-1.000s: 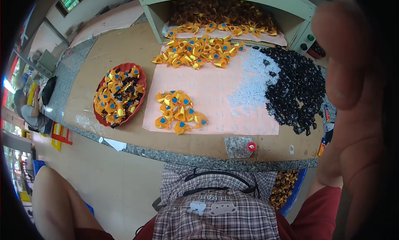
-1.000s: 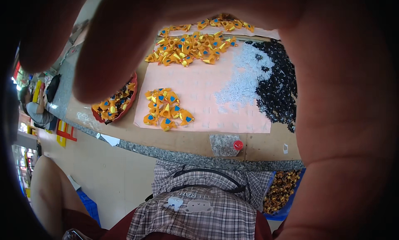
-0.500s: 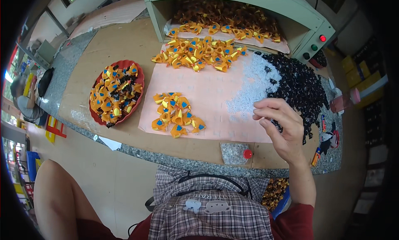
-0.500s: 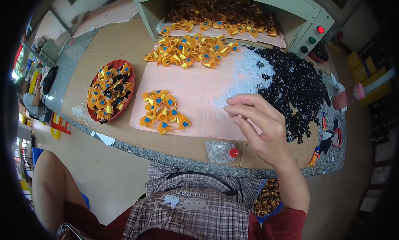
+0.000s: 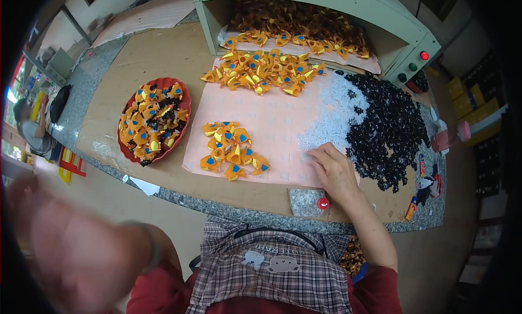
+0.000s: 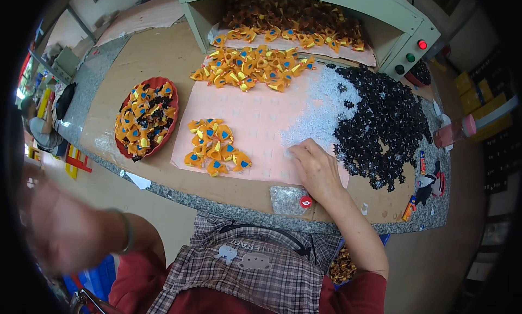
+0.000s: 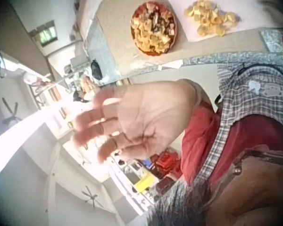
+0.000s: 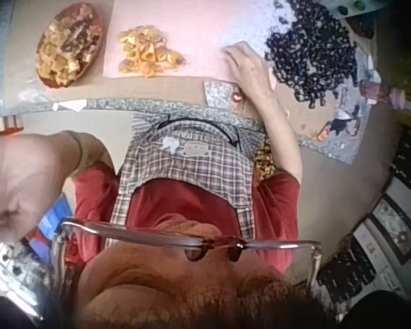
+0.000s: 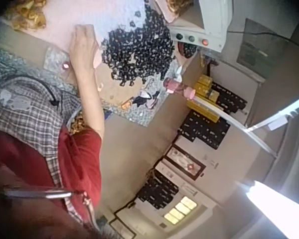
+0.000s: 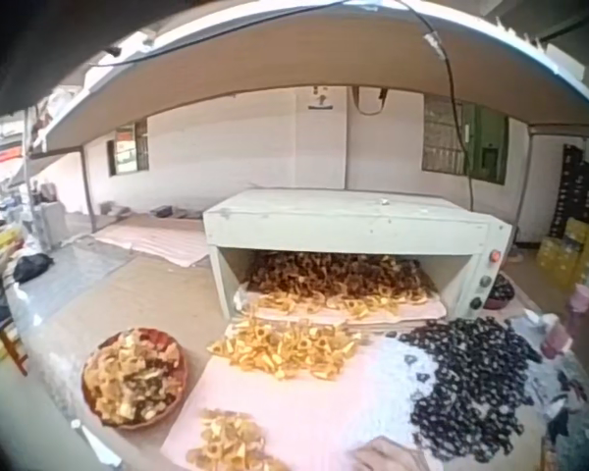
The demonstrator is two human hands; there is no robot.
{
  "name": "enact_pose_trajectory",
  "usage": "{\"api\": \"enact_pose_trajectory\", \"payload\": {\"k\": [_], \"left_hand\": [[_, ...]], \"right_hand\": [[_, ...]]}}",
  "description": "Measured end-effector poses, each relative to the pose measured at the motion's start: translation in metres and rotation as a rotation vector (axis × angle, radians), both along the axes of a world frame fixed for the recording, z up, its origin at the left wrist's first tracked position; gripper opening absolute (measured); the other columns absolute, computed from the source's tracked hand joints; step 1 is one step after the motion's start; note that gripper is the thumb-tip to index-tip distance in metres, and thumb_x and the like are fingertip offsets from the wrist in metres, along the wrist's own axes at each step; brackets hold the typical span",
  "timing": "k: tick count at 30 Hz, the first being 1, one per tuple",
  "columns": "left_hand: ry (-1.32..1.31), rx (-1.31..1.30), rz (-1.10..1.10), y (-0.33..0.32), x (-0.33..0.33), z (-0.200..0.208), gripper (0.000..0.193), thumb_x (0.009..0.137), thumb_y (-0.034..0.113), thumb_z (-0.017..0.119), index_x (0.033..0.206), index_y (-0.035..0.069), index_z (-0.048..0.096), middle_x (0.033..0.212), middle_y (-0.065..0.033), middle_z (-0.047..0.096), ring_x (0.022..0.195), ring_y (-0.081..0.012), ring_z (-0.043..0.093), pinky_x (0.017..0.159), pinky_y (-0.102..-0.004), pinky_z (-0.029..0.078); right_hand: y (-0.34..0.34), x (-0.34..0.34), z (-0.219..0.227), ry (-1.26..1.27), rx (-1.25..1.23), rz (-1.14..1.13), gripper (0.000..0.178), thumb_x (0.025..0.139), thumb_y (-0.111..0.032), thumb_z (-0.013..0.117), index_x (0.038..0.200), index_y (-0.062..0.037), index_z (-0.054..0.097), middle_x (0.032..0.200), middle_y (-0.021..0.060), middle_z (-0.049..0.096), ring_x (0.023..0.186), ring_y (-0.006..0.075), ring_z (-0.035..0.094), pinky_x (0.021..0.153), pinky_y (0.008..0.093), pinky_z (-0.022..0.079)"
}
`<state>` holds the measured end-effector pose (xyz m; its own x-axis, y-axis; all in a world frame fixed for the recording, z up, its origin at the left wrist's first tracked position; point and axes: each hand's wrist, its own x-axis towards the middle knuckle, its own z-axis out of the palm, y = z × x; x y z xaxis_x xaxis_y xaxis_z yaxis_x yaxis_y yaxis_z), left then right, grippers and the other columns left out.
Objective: The person pulls toy figurine parts from a warming shelf onto the table, dips small accessory pieces into adhesive, and attaches them onto the figurines by hand.
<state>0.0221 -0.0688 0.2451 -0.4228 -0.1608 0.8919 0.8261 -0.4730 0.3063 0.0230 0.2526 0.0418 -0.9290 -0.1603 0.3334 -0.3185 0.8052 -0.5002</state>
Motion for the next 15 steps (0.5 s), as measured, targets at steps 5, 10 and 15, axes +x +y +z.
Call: {"api": "enact_pose_trajectory", "payload": {"k": [5,10,15], "left_hand": [[-0.343,-0.825,0.508,0.056,-0.127,-0.102,0.021,0.090,0.002,0.055,0.109,0.002,0.062,0.121,-0.0113,0.061,0.115,-0.0201,0.056,0.097,-0.0311,0.044],[-0.131,-1.172,0.553,0.107,-0.196,-0.177,0.022,0.084,0.004,0.058,0.105,0.001,0.063,0.116,-0.0148,0.060,0.110,-0.0323,0.054,0.100,-0.0410,0.041],[0.267,-1.407,0.613,0.153,-0.222,-0.203,0.028,0.077,0.004,0.060,0.105,0.001,0.063,0.108,-0.0153,0.061,0.102,-0.0321,0.057,0.090,-0.0452,0.045]], "right_hand": [[-0.010,-0.015,-0.003,0.011,0.099,0.014,0.010,0.079,-0.003,0.068,0.089,-0.0019,0.066,0.090,0.0113,0.062,0.080,0.0293,0.064,0.068,0.0378,0.052],[-0.005,-0.016,-0.011,0.068,0.193,0.144,0.013,0.072,-0.001,0.069,0.085,-0.0023,0.066,0.091,0.0095,0.062,0.089,0.0279,0.063,0.072,0.0367,0.053],[0.000,-0.018,-0.006,0.089,0.135,0.369,0.019,0.066,0.002,0.068,0.084,-0.0027,0.066,0.092,0.0088,0.063,0.092,0.0269,0.062,0.077,0.0352,0.053]]}}
